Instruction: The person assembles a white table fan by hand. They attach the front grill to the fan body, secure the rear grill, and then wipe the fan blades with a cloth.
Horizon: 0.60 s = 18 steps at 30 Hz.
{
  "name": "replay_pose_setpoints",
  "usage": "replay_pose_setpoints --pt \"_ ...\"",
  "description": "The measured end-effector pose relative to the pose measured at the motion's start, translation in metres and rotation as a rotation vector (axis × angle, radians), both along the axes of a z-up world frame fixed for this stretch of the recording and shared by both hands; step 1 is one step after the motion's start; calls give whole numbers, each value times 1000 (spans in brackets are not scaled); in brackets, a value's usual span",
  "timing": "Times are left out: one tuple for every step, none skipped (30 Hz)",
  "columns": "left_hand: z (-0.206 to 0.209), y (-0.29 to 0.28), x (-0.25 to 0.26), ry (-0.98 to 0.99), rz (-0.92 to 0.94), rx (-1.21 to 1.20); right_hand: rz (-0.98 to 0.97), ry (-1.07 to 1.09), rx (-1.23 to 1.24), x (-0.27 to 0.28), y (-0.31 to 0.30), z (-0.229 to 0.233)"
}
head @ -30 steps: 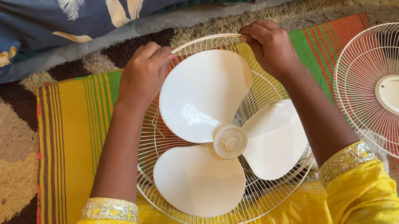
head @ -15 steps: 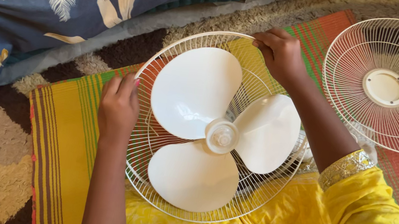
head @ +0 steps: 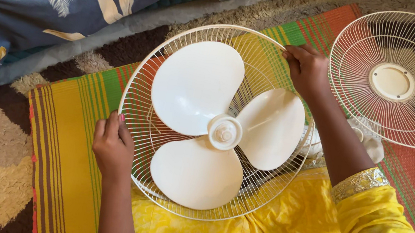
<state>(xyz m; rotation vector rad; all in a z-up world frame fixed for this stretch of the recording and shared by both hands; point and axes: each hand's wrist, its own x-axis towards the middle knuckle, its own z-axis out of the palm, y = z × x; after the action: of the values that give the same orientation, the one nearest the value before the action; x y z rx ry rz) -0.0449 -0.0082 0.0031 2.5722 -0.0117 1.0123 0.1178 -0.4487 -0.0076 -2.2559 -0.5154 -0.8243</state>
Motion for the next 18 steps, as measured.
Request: replay_pose_setpoints --pt "-3 -1 -4 5 21 -17 -9 -6 -7 -2 -3 -4" --pt "-5 -1 -7 -4 37 -6 -12 -11 -4 -4 -5 -7" --pt "-8 -2 -10 -12 53 5 -15 -17 -1 -6 -7 -10" --pt "-10 -3 -13 -21 69 16 -18 -22 2 -8 -10 -12" --pt "-11 -3 -17 -16 78 21 -23 -11 10 -11 -12 -14" --pt "-12 -4 -21 -11 88 26 -27 -1 18 -14 -14 -15" --pt "-13 -5 -26 -6 99 32 -31 9 25 -17 -15 -16" --pt "-14 -6 -30 -4 106 18 -48 23 23 -21 -17 -17" --pt "-15 -8 -34 -2 113 4 -66 38 20 -25 -19 -18" --pt "-17 -10 -38 1 119 -10 -84 53 17 -29 -20 -20" --pt "-19 -10 -40 0 134 -14 -100 67 15 -33 -23 -22" --pt "-21 -11 -44 3 148 -18 -119 84 11 -38 -27 -24" --pt "-24 -12 -47 6 161 -22 -137 101 8 -43 -30 -27" --pt "-27 -13 -49 -7 151 -23 -158 96 -15 -49 -34 -31" --pt "-29 -12 -50 -21 142 -23 -178 90 -37 -54 -38 -35" --pt "-31 -11 -51 -36 132 -23 -199 83 -59 -59 -40 -40" --pt "-33 -11 -50 -48 131 -24 -212 86 -47 -64 -42 -44" --pt "-35 -11 -49 -59 131 -25 -224 90 -35 -69 -43 -49"
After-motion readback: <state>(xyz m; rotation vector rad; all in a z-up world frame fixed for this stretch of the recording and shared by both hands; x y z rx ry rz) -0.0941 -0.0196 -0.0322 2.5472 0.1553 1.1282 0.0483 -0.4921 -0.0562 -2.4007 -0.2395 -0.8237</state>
